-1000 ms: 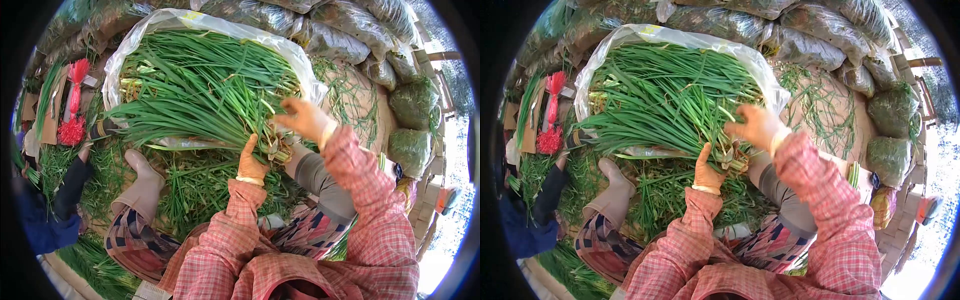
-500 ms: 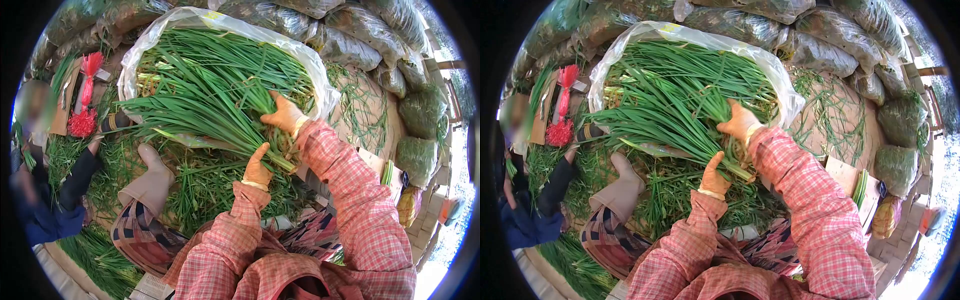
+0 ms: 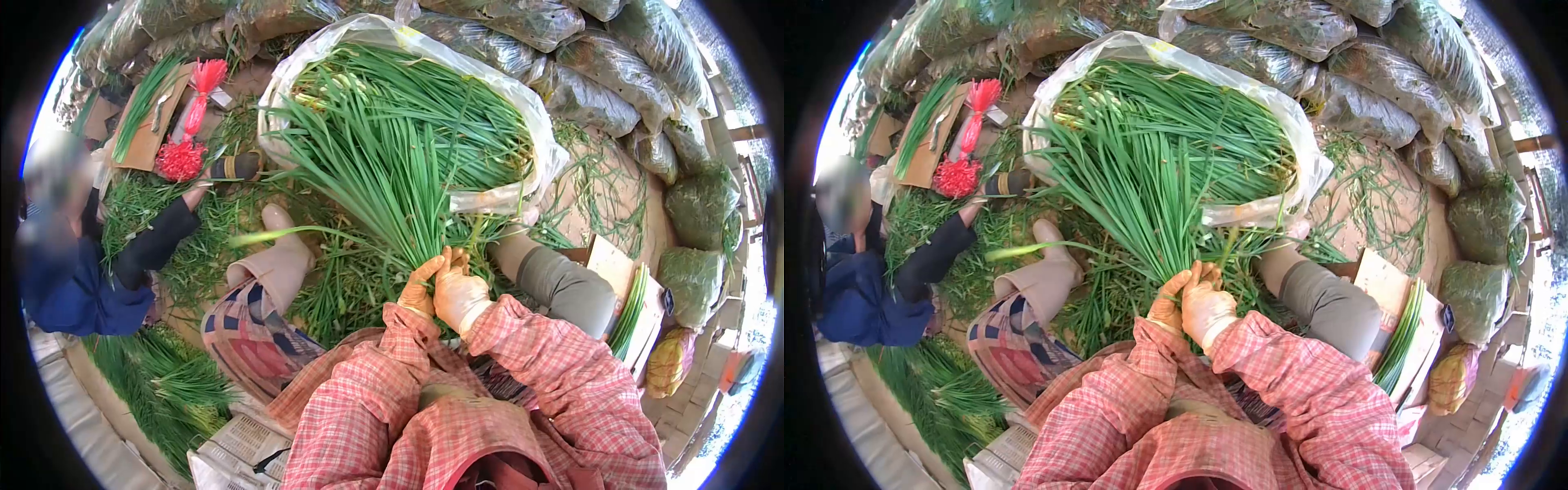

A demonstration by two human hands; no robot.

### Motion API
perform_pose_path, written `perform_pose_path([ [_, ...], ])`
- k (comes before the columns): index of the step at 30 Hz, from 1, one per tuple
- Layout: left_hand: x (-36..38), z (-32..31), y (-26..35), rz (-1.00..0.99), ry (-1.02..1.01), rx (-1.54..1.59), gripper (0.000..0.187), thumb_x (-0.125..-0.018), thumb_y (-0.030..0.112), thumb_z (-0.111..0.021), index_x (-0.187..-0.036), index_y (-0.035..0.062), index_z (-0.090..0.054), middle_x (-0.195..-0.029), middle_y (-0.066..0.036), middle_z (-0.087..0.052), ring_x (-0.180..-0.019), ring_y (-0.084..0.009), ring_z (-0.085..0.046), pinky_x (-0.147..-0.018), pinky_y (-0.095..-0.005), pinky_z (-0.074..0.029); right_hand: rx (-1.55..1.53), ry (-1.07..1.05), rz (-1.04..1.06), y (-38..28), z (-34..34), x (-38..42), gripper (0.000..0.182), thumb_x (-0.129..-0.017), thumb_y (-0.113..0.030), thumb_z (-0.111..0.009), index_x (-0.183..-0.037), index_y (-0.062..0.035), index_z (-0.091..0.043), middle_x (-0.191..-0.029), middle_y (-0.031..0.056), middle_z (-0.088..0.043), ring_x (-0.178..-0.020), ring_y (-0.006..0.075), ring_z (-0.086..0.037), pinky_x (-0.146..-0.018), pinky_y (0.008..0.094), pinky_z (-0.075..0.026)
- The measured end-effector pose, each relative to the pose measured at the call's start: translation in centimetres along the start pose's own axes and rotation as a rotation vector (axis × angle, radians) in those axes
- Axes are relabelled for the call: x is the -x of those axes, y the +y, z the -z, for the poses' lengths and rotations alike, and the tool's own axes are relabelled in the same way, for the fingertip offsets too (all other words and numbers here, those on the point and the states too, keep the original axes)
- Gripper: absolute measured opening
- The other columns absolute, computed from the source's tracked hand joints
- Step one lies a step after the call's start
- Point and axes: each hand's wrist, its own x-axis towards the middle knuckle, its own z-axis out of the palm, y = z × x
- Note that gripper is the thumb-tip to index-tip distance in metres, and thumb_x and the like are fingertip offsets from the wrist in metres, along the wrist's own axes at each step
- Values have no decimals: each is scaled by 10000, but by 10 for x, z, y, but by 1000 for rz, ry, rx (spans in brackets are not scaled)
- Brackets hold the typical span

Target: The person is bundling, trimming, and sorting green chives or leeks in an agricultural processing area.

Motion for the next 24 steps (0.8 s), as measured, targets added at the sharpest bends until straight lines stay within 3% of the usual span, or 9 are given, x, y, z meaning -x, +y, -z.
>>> perform_pose_path([
  [1, 9, 2, 2, -11, 27, 38, 416, -769, 181, -611, -1122, -9, -501, -1075, -108, -565, -993, -249, -515, -920, -375, -394, 47, 60, 17, -9, -18, -1, 614, -774, -252, -497, -1227, 121, -316, -869, 218, -606, -652, 252, -626, -487, 345, -481],
  [4, 44, 0, 11, -89, 184, 0, 332, -778, 166, -588, -1081, 44, -528, -843, -67, -583, -864, -249, -553, -811, -380, -474, -481, -116, 232, 16, 59, 25, 570, -819, -341, -503, -1164, 101, -402, -863, 177, -616, -670, 255, -626, -539, 360, -485],
  [6, 69, -5, 20, 118, -120, 158, 287, -755, 176, -612, -1017, 75, -558, -752, -62, -585, -761, -221, -573, -650, -377, -511, -889, 448, 208, 46, 58, 25, 589, -804, -385, -564, -1155, 64, -414, -825, 129, -623, -708, 250, -620, -608, 371, -480],
  [8, 98, -19, 22, 23, -115, 21, 430, -762, 165, -602, -1155, 73, -454, -762, -49, -549, -746, -203, -554, -607, -357, -522, -1216, 346, -125, 84, 57, 15, 641, -778, -341, -627, -1227, 33, -363, -959, 154, -600, -868, 250, -589, -727, 367, -465],
  [10, 112, -14, 20, -6, -272, -56, 468, -768, 146, -597, -1194, 66, -420, -775, -49, -534, -772, -195, -549, -607, -346, -525, -1418, 354, 10, 77, 17, -9, 662, -788, -339, -621, -1267, 9, -325, -1074, 156, -546, -943, 221, -542, -806, 343, -430],
  [12, 135, -32, 20, -28, -84, -171, 399, -756, 97, -617, -1125, 47, -475, -764, -44, -559, -695, -171, -559, -587, -317, -519, -1595, 164, 206, 48, 47, -2, 692, -814, -354, -587, -1311, 4, -264, -1266, 136, -404, -1075, 205, -451, -929, 323, -349],
  [16, 147, -17, 26, -77, 332, -564, 304, -727, 55, -654, -1003, 22, -531, -778, -65, -600, -637, -156, -581, -560, -285, -504, -2158, -81, 472, -24, 20, -34, 640, -835, -378, -544, -1319, -66, -265, -1211, 39, -455, -1103, 174, -428, -917, 334, -361],
  [19, 126, 31, 25, -494, 430, -1097, 437, -711, 160, -670, -1056, -21, -473, -816, -127, -616, -733, -247, -608, -621, -325, -491, -2202, -5, 310, -60, 39, -29, 751, -733, -275, -692, -1309, -73, -253, -1216, 65, -439, -1106, 171, -406, -936, 350, -338],
  [24, 132, 2, 24, -388, 773, -1764, 637, -634, 307, -657, -1098, -40, -392, -853, -215, -598, -828, -371, -573, -747, -392, -442, -2157, 51, 163, -76, -4, -71, 629, -666, -195, -740, -1202, -75, -433, -1010, 70, -570, -971, 178, -513, -862, 337, -405],
])
